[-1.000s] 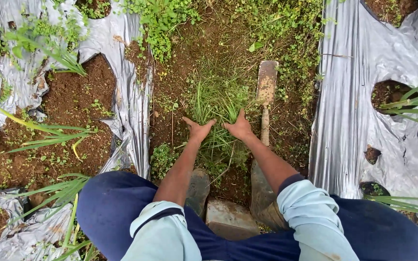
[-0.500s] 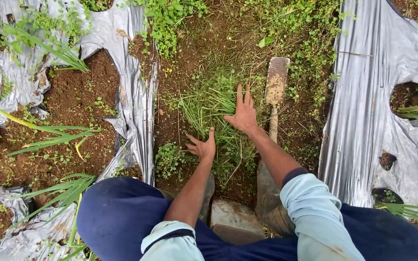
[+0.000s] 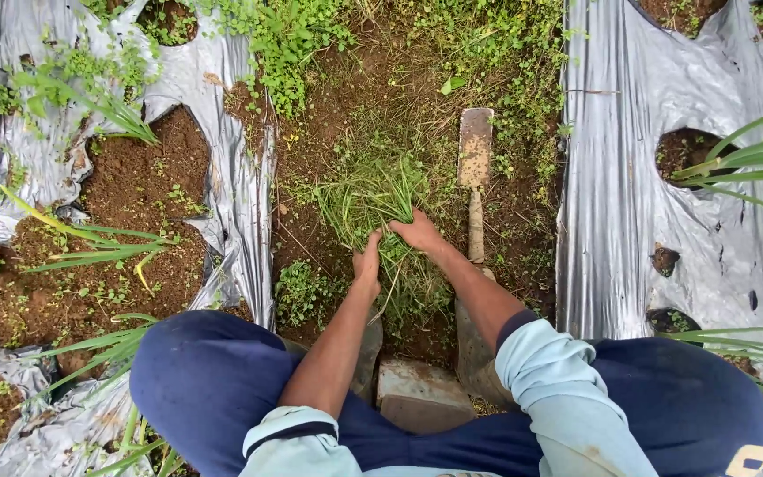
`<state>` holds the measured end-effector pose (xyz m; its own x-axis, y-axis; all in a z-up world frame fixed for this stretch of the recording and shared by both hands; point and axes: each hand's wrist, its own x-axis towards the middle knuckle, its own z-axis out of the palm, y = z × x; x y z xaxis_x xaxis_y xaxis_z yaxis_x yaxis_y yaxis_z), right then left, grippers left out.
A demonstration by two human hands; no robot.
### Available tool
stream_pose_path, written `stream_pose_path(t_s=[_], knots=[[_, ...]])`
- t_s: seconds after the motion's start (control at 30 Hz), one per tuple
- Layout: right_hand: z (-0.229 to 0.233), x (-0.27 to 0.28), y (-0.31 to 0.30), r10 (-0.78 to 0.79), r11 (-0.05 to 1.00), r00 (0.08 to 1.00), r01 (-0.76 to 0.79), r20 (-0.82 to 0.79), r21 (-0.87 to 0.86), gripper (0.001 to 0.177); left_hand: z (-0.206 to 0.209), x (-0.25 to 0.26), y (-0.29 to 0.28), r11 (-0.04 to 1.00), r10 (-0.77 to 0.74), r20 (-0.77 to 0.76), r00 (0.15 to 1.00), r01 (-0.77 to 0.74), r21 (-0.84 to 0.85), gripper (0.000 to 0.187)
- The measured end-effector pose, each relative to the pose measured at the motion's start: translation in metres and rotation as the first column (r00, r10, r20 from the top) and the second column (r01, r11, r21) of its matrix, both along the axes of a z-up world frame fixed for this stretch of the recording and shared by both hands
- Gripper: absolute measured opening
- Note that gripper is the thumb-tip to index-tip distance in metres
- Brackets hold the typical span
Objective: The person sits on a small wooden block in a garden and uses a hand hoe to loosen the soil around weeds. They pull the weeds out by hand, gather them into a bundle, and eventually stand up to carry the collected weeds away.
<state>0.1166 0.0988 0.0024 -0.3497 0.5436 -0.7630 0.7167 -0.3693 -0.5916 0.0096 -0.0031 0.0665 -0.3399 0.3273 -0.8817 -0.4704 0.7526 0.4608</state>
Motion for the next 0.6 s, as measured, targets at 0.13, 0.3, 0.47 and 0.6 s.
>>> stream_pose_path(t_s=[0.13,0.3,0.47,0.6], knots=[[0.052,-0.002,-0.007,-0.170,0.983,0.978,0.177,-0.124,0.049,0.094,0.015,-0.015,0.007,0.988,-0.123,-0.087,0.989,0.130,0.081,0.118],[0.049,-0.008,-0.032,-0.458,0.813,0.843,0.526,-0.282,0.251,0.076,0.022,-0.024,0.013,0.959,-0.160,-0.269,0.950,0.214,0.184,0.116],[0.091,-0.019,-0.060,-0.512,0.757,0.817,0.576,-0.266,0.309,0.084,-0.019,-0.020,0.004,0.935,-0.034,-0.458,0.888,0.190,0.300,0.098],[0.100,-0.018,-0.081,-0.518,0.685,0.776,0.628,-0.359,0.369,0.080,-0.023,-0.021,0.002,0.904,0.071,-0.522,0.850,0.166,0.393,0.080]])
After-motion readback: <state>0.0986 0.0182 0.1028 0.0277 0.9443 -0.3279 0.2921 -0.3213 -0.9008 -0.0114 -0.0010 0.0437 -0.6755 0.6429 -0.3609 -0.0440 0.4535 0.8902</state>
